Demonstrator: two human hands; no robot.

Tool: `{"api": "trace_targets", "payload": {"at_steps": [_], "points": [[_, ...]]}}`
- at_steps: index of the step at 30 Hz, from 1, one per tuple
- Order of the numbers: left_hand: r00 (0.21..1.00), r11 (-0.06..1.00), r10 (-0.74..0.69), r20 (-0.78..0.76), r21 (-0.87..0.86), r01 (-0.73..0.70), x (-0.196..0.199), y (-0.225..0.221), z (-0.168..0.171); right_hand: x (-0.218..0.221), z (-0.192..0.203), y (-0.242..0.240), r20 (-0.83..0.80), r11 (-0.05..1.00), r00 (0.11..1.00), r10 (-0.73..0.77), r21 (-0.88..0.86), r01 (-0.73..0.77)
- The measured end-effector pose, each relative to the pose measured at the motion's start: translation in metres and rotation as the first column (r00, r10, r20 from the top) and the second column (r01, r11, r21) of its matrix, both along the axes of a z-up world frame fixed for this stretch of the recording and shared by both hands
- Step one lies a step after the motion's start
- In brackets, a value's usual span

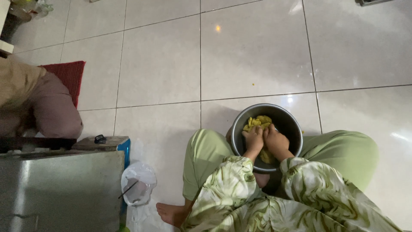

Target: Kneading a yellow dough in a metal bowl while sitting on the floor.

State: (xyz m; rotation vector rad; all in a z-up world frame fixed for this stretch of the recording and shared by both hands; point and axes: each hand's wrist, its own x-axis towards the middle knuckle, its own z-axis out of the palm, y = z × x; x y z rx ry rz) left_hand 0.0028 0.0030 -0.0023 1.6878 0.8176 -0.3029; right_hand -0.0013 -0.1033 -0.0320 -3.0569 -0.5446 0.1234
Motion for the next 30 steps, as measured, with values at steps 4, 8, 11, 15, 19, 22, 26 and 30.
{"api": "trace_targets", "payload": {"at_steps": [4, 8, 11, 15, 19, 22, 26, 30], "points": [[0.995, 0.995, -0.096, -0.022, -0.044, 0.095, -0.002, 0.006, 0.027, 0.009, 0.017, -0.006, -0.304, 0.926, 0.926, -0.224, 0.228, 0.299], [0.989, 0.919, -0.135, 0.054, -0.365, 0.146, -0.017, 0.028, 0.035, -0.001, 0.086, -0.021, -0.440, 0.791, 0.888, -0.131, 0.494, 0.361], [0.987, 0.888, -0.145, 0.071, -0.430, 0.162, -0.027, 0.034, 0.079, -0.008, 0.088, -0.032, -0.329, 0.776, 0.932, -0.152, 0.544, 0.319], [0.994, 0.896, -0.047, -0.097, -0.443, -0.001, -0.035, 0.015, 0.061, -0.004, -0.098, -0.057, -0.157, 0.941, 0.987, 0.035, 0.338, 0.020], [0.979, 0.893, -0.057, -0.196, -0.449, -0.038, -0.034, 0.011, 0.028, 0.016, -0.185, -0.061, 0.419, 0.962, 0.866, 0.271, -0.106, -0.250], [0.981, 0.875, -0.042, -0.191, -0.481, -0.056, -0.034, 0.009, 0.051, 0.003, -0.203, -0.064, 0.246, 0.984, 0.953, 0.175, -0.056, -0.166], [0.984, 0.804, 0.053, -0.169, -0.578, -0.143, -0.039, 0.008, 0.091, -0.009, 0.175, 0.014, -0.891, 0.625, 0.429, -0.148, 0.252, 0.739], [0.988, 0.856, 0.024, -0.155, -0.508, -0.101, -0.042, 0.002, 0.085, -0.017, 0.094, -0.002, -0.844, 0.506, 0.496, -0.206, 0.341, 0.792]]}}
